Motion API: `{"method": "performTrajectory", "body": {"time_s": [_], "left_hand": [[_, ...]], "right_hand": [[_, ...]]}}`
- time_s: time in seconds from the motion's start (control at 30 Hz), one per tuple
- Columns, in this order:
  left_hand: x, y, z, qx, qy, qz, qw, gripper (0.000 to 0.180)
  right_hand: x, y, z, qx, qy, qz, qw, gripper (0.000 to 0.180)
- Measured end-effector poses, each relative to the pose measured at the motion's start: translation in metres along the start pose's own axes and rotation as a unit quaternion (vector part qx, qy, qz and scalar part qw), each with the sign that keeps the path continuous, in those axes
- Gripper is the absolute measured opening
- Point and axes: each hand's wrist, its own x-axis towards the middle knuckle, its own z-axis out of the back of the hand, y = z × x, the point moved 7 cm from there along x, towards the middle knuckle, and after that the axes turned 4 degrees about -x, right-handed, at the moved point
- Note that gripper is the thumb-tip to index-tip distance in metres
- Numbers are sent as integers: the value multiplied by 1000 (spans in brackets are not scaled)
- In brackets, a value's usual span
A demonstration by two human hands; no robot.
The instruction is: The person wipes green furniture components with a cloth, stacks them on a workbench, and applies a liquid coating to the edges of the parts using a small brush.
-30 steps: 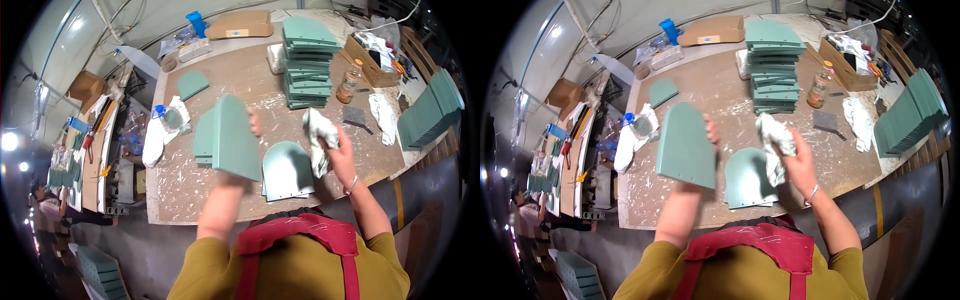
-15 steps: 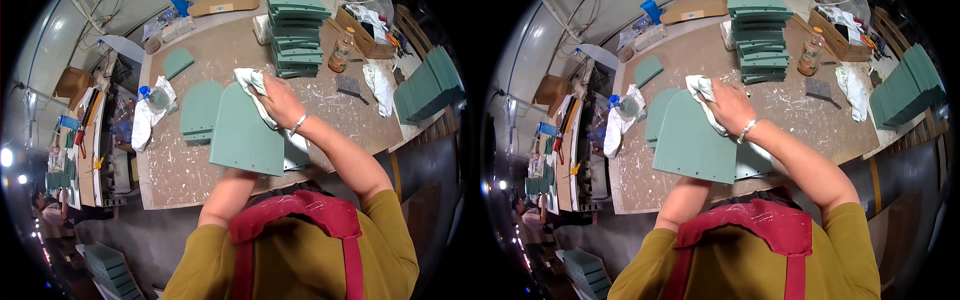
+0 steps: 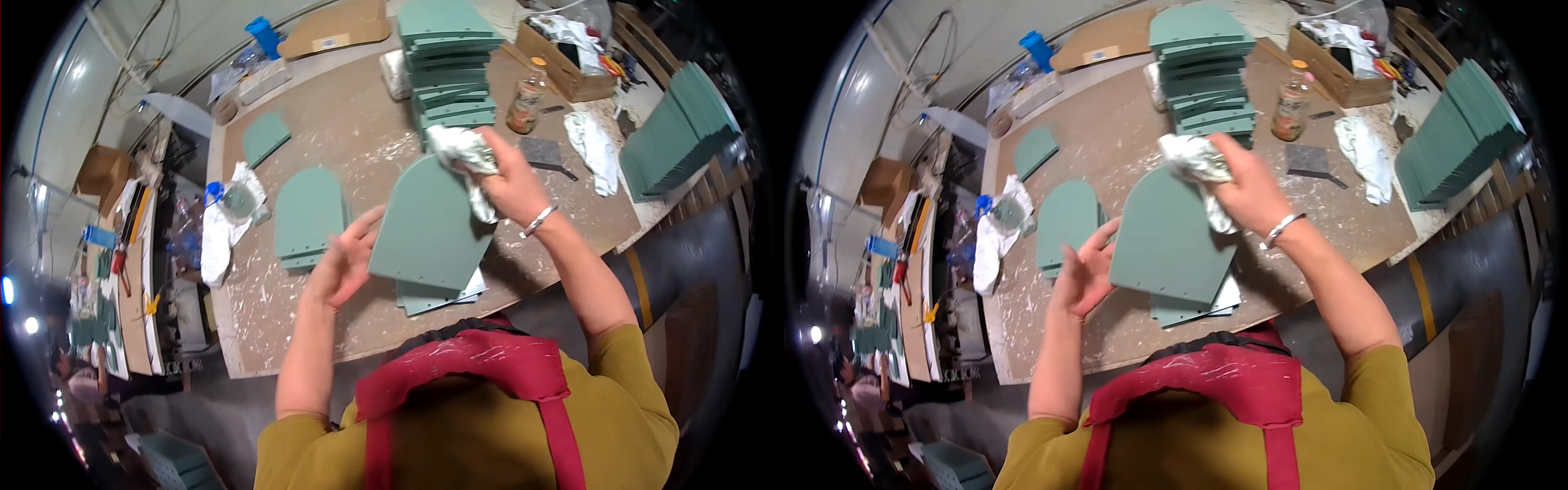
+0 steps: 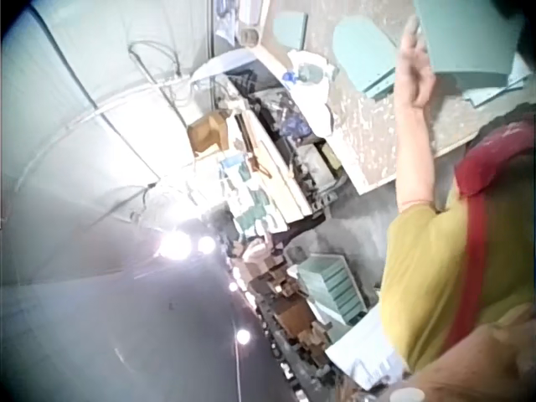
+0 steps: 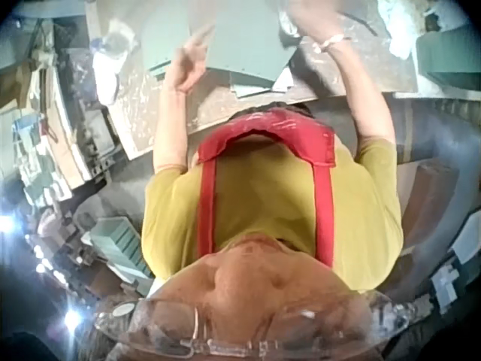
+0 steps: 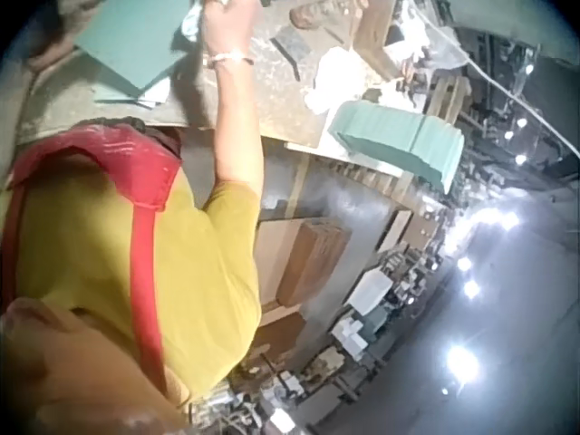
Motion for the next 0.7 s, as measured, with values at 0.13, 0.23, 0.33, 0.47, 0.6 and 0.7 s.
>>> {"method": "performTrajectory", "body": {"time_s": [0.13,0.23,0.33,0.47,0.6,0.7], "left_hand": [[12,5,7,431,-201,-78,876,41],[12,18,9,355,-211,-134,901,37],[3,-2,26,234,-327,-216,890,43],[-30,-78,22,309,-425,-281,803,47],[-38,-137,-37,703,-251,-290,599,52],[-15,-137,-27,913,-222,-217,266,53]], "right_hand": [[2,9,-6,-20,-61,90,994,28],[5,-15,-12,136,-98,27,985,28],[-26,-57,-52,246,-126,-112,955,28],[-63,-50,-109,327,49,-218,918,29],[-81,-50,-111,166,112,-58,978,35],[-85,-79,-83,237,53,-218,945,29]]}}
